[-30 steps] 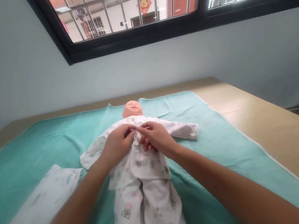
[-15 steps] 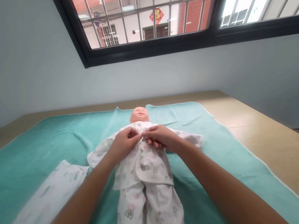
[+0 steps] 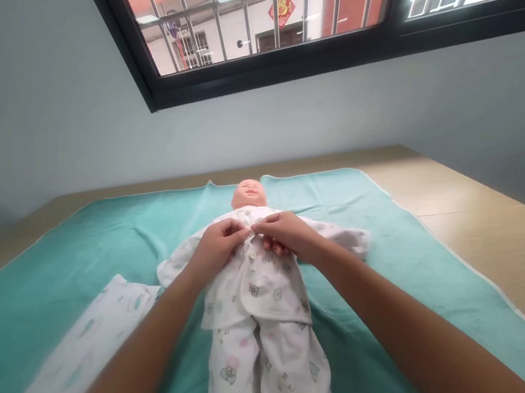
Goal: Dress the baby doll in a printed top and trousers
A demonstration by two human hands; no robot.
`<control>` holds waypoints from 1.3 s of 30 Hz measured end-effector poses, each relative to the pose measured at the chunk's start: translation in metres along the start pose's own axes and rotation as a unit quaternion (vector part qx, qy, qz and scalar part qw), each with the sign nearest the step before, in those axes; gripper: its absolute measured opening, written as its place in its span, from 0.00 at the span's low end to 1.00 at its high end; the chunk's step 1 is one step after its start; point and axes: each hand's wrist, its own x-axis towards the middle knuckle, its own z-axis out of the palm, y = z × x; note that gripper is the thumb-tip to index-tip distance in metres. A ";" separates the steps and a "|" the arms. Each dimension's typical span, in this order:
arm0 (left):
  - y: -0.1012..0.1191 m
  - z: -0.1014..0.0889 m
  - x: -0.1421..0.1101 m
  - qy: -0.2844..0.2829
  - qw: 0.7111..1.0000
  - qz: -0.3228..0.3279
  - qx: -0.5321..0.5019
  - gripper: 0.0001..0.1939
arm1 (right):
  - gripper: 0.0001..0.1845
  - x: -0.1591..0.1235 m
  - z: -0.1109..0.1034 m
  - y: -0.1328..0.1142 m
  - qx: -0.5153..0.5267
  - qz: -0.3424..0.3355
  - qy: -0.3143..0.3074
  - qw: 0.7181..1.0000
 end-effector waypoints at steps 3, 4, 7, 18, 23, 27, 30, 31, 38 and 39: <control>0.000 -0.002 0.000 0.002 0.998 -0.038 -0.054 0.11 | 0.18 0.002 -0.002 0.004 0.009 -0.002 -0.009 1.000; 0.000 -0.003 0.000 0.003 0.997 -0.042 -0.070 0.11 | 0.18 0.003 -0.002 0.005 0.008 -0.002 -0.007 1.000; -0.001 -0.004 0.001 -0.009 0.995 -0.034 -0.093 0.12 | 0.18 0.003 -0.001 0.006 0.002 -0.002 0.011 1.000; -0.005 -0.003 0.002 -0.012 0.996 -0.019 -0.083 0.11 | 0.16 0.000 0.000 0.000 0.002 0.001 -0.007 1.000; -0.005 -0.004 0.004 -0.020 0.998 -0.017 -0.053 0.13 | 0.17 -0.001 0.000 0.001 0.006 -0.007 -0.008 1.000; -0.007 -0.004 0.004 -0.013 0.999 0.046 0.014 0.14 | 0.18 -0.002 -0.001 0.001 -0.027 -0.026 -0.015 0.999; -0.009 -0.005 0.002 -0.015 0.998 0.052 0.008 0.13 | 0.17 -0.004 0.001 0.001 -0.050 -0.036 -0.004 0.998; -0.010 -0.006 0.002 -0.021 0.999 0.042 -0.010 0.13 | 0.16 -0.004 0.002 0.001 -0.052 -0.040 0.001 0.998; -0.019 -0.009 0.001 -0.019 0.988 -0.011 -0.155 0.14 | 0.16 -0.008 0.010 0.007 -0.013 -0.089 0.021 0.996; -0.021 -0.009 0.002 -0.021 0.985 -0.012 -0.169 0.14 | 0.16 -0.008 0.010 0.008 -0.009 -0.088 0.023 0.996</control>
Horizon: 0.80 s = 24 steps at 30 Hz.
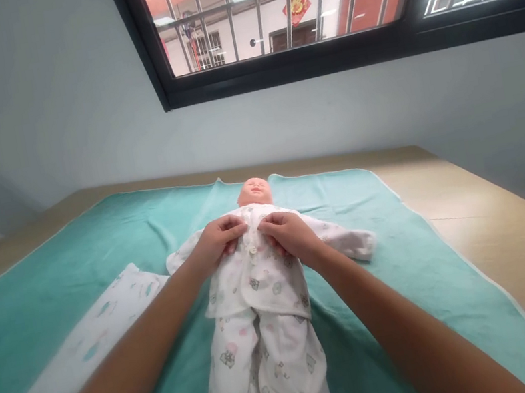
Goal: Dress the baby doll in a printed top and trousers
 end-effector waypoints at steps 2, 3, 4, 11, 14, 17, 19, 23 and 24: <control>-0.002 -0.001 0.002 -0.009 1.000 -0.005 -0.014 0.15 | 0.15 0.000 0.000 0.000 -0.004 0.003 0.005 1.000; -0.002 -0.002 0.002 -0.011 1.000 -0.007 -0.014 0.15 | 0.15 -0.001 -0.001 -0.001 -0.009 0.004 0.007 1.000; -0.002 -0.002 0.002 -0.011 1.000 -0.007 -0.011 0.15 | 0.16 -0.001 0.000 -0.003 -0.017 0.004 0.008 1.000; -0.003 -0.001 0.003 -0.006 1.000 0.003 -0.003 0.14 | 0.13 -0.004 0.004 -0.010 -0.098 0.003 0.010 0.995; -0.007 -0.003 0.005 -0.008 1.000 -0.002 -0.027 0.13 | 0.10 -0.003 0.005 -0.010 -0.083 0.019 0.017 0.996; -0.006 -0.003 0.004 -0.006 1.000 0.005 -0.015 0.13 | 0.16 -0.004 0.006 -0.012 -0.086 0.017 0.026 0.996; -0.004 -0.002 0.003 -0.004 1.000 0.008 -0.011 0.13 | 0.21 -0.007 0.009 -0.014 -0.114 0.002 0.026 0.993; -0.001 0.000 0.001 0.004 0.999 -0.008 -0.032 0.13 | 0.17 -0.011 0.019 -0.013 -0.213 -0.062 0.062 0.973; -0.001 0.001 0.001 0.005 0.999 -0.008 -0.032 0.12 | 0.14 -0.011 0.021 -0.012 -0.234 -0.079 0.080 0.966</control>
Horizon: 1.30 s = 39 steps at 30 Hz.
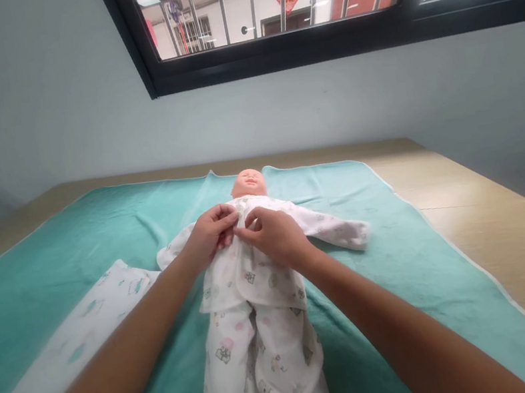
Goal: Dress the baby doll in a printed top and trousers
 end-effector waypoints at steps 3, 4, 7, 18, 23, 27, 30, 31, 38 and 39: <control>-0.001 0.000 0.001 0.013 1.000 0.008 -0.011 0.10 | 0.15 0.001 0.003 0.003 0.015 0.001 0.015 1.000; -0.002 0.000 0.002 0.019 1.000 0.009 -0.019 0.09 | 0.16 0.002 0.002 0.004 0.046 0.016 0.004 0.999; -0.003 0.001 0.004 0.028 0.999 0.010 -0.028 0.09 | 0.17 0.003 -0.001 0.005 0.129 0.059 -0.019 0.990; 0.006 -0.001 -0.002 -0.011 0.999 0.021 0.049 0.17 | 0.10 -0.001 0.004 0.008 0.104 -0.024 0.025 0.994; 0.002 -0.001 0.001 0.019 1.000 -0.005 -0.012 0.17 | 0.14 0.005 0.001 0.001 -0.051 0.037 0.025 0.998; 0.000 0.004 0.000 0.044 0.998 0.010 -0.031 0.17 | 0.12 0.007 0.006 -0.011 -0.196 0.030 0.044 0.979; -0.002 0.009 -0.001 0.092 0.995 0.022 -0.028 0.16 | 0.11 0.005 0.012 -0.016 -0.279 0.013 0.062 0.958; -0.003 0.010 -0.002 0.104 0.994 0.025 -0.027 0.17 | 0.10 0.004 0.013 -0.017 -0.300 0.005 0.066 0.952; -0.003 0.012 -0.005 0.106 0.993 0.025 -0.040 0.16 | 0.16 -0.001 0.016 -0.022 -0.368 -0.042 0.060 0.927; -0.002 0.012 -0.006 0.106 0.993 0.026 -0.041 0.17 | 0.15 0.000 0.016 -0.022 -0.362 -0.043 0.056 0.930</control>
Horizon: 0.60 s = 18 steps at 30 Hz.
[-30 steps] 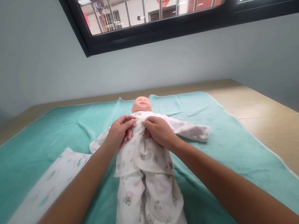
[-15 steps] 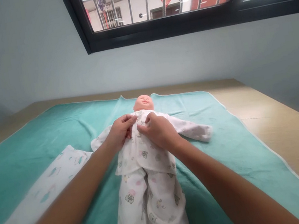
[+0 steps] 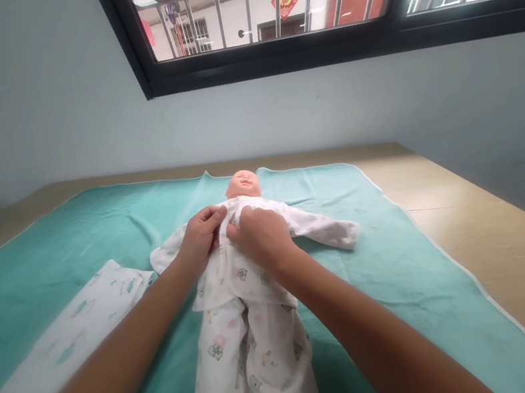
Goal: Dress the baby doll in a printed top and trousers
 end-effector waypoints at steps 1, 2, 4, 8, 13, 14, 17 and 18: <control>0.001 0.000 -0.001 -0.002 1.000 0.001 0.003 0.17 | 0.15 0.001 0.000 0.000 0.008 0.000 -0.003 1.000; 0.001 0.001 -0.001 -0.004 1.000 0.003 0.009 0.17 | 0.14 0.003 0.001 0.001 0.017 0.001 -0.004 1.000; 0.002 0.001 -0.002 -0.006 1.000 0.006 0.026 0.17 | 0.13 0.006 0.003 0.002 0.033 0.009 0.002 0.999; 0.001 0.001 -0.002 -0.001 0.999 0.010 0.044 0.16 | 0.17 0.010 0.007 0.012 0.099 0.019 0.029 0.995; 0.001 0.001 -0.001 0.001 0.998 0.019 0.066 0.12 | 0.15 0.013 0.007 0.031 0.395 0.111 -0.052 0.910; 0.001 0.001 -0.001 -0.001 0.997 0.018 0.072 0.12 | 0.14 0.013 0.008 0.033 0.453 0.128 -0.071 0.880; 0.006 0.002 -0.001 -0.003 0.997 0.008 0.077 0.12 | 0.12 0.012 0.009 0.036 0.556 0.145 -0.067 0.816; 0.008 0.003 -0.002 -0.001 0.997 0.003 0.074 0.13 | 0.12 0.011 0.009 0.035 0.572 0.143 -0.054 0.806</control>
